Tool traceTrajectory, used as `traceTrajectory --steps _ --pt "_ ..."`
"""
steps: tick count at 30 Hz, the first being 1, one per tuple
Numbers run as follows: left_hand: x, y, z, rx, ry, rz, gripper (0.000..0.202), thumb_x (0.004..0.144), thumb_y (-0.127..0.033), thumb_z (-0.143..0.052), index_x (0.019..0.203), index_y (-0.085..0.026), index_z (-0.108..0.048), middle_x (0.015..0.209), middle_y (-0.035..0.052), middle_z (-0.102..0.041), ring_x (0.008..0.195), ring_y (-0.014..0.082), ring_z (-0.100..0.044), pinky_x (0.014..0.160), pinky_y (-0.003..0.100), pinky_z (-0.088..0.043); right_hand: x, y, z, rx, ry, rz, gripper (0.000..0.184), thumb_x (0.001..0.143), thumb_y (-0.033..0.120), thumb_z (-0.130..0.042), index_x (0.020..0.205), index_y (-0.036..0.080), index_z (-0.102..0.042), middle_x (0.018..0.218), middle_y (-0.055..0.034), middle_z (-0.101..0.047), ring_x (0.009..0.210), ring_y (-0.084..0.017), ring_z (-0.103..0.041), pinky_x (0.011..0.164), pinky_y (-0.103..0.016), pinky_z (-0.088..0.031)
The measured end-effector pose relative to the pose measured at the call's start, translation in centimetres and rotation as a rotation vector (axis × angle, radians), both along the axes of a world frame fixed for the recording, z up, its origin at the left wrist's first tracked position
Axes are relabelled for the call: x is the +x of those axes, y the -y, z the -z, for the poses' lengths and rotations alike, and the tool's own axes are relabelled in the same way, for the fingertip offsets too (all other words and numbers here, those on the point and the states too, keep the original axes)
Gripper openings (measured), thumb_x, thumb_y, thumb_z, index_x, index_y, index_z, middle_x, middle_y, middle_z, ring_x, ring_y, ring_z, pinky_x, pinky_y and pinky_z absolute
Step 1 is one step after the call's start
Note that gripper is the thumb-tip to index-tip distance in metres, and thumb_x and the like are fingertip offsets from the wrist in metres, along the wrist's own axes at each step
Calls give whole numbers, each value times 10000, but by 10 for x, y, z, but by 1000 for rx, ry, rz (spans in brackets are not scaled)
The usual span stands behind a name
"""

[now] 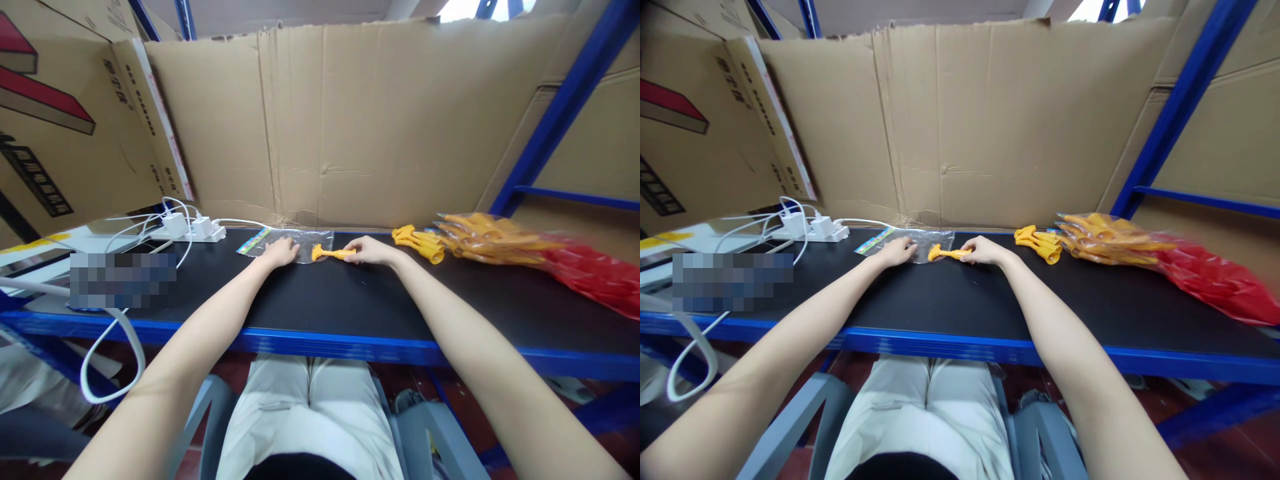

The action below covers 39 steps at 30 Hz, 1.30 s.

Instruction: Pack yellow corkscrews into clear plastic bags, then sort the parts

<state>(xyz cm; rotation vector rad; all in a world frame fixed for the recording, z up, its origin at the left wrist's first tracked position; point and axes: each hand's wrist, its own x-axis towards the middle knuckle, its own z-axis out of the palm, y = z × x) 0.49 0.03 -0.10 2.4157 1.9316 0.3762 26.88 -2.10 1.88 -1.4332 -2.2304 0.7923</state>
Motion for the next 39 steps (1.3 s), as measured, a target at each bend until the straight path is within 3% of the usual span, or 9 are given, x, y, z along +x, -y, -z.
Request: traceTrajectory --steps 5,7,9,11,13,19,27,34,39 --pt "5 6 0 15 -36 10 460 898 -437 -279 1176 -154 -512 1227 165 -566 1175 327 -483 1003 636 -202 -1 -1 0 -11 -17 -10 365 644 328 -686 927 96 -673 733 -48 -647 604 -110 -546 602 -239 -438" --pt "8 9 -1 25 -36 72 461 893 -436 -293 1194 -152 -498 1244 158 -557 1184 316 -478 1017 599 -223 -1 0 -2 -27 -27 -24 380 651 325 -681 951 92 -668 755 -52 -651 615 -107 -547 612 -237 -443" --pt "11 11 -2 23 -3 175 442 882 -413 -323 1194 -158 -502 1243 135 -562 1166 284 -502 1007 486 -322 -1 1 -3 -43 -27 -47 378 661 317 -674 969 96 -665 780 -54 -657 630 -102 -548 625 -231 -448" --pt "14 13 -3 1 38 249 441 859 -410 -360 1195 -166 -508 1206 118 -591 1109 259 -549 935 376 -412 0 1 -3 -50 -23 -65 370 662 315 -675 965 103 -667 792 -52 -660 636 -99 -549 628 -227 -452" --pt "15 14 -4 -22 65 264 471 831 -442 -395 1203 -174 -507 1175 110 -609 1059 256 -579 873 331 -445 0 -1 -2 -43 -22 -65 353 657 317 -679 941 106 -670 777 -47 -657 622 -97 -548 614 -224 -451" --pt "14 18 -5 -13 76 263 527 747 -527 -489 1152 -191 -524 1115 95 -629 979 258 -600 787 314 -458 -2 -1 -2 72 37 39 250 679 307 -654 847 123 -668 662 -21 -633 574 -94 -538 557 -203 -404" --pt "24 26 -8 86 28 236 194 773 -334 -468 827 -187 -582 829 74 -670 783 233 -627 668 302 -450 -19 14 -10 181 81 19 295 686 346 -635 883 131 -681 669 -18 -631 587 -106 -517 545 -208 -359" --pt "38 38 -10 235 58 333 125 768 -229 -439 779 -195 -558 895 63 -661 861 220 -622 719 304 -458 -38 19 -9 295 58 77 304 697 328 -611 886 104 -687 732 -34 -635 631 -107 -508 571 -205 -353" --pt "45 41 -11 224 147 407 193 823 -310 -412 790 -200 -568 1021 62 -651 978 212 -597 834 306 -448 -53 20 3 278 88 46 215 702 272 -588 813 119 -691 717 -28 -641 627 -110 -527 564 -199 -355"
